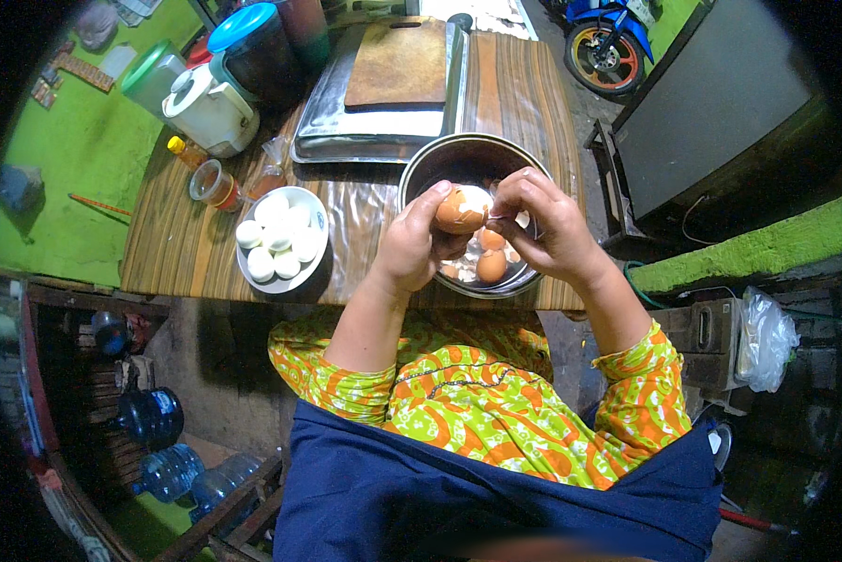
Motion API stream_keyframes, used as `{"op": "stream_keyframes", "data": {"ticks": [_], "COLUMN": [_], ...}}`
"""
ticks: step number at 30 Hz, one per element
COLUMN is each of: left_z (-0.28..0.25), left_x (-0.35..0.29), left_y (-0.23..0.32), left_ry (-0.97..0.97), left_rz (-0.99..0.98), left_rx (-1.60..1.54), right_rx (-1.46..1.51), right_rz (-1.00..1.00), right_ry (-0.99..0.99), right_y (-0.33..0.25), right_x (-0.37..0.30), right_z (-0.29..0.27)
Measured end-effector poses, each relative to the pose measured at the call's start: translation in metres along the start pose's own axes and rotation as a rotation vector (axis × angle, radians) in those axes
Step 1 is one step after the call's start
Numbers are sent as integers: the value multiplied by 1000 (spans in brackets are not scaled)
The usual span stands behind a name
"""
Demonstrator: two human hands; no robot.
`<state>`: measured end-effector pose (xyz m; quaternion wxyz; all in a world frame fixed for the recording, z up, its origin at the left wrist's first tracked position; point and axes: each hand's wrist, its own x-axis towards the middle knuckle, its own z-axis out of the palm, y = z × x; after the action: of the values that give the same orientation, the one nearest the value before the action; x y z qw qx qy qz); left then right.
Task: The person peels hard-boiled eggs by hand, removing the shells and placing the peeled eggs into a small white bowl. The person handles each egg individually, cracks the shell, and removes fragments over a metal pot.
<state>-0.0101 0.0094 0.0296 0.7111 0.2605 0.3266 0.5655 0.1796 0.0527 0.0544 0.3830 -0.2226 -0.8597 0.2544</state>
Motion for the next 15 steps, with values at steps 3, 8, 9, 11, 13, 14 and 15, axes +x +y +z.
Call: {"op": "stream_keyframes", "data": {"ticks": [3,8,9,11,13,14,15], "left_z": [-1,-18,-19,-17,-11,-10,-8], "left_x": [4,13,13,10,10,10,10], "left_y": [-7,1,2,1,-2,-1,-2], "left_ry": [-25,-224,-207,-127,-110,-169,-176], "left_rz": [14,-121,-107,-48,53,50,72], "left_rx": [-62,-241,-234,-189,-109,-73,-42], "right_rx": [-19,-63,-58,-70,-100,-98,-91], "right_rz": [-4,49,95,156,192,179,170], "right_ry": [-29,-128,-131,-113,-70,-9,47], "right_y": [-1,4,5,7,8,8,9], "right_x": [-1,-6,-7,-8,-9,-8,-8], "right_z": [-2,-4,-3,-2,0,1,3]}}
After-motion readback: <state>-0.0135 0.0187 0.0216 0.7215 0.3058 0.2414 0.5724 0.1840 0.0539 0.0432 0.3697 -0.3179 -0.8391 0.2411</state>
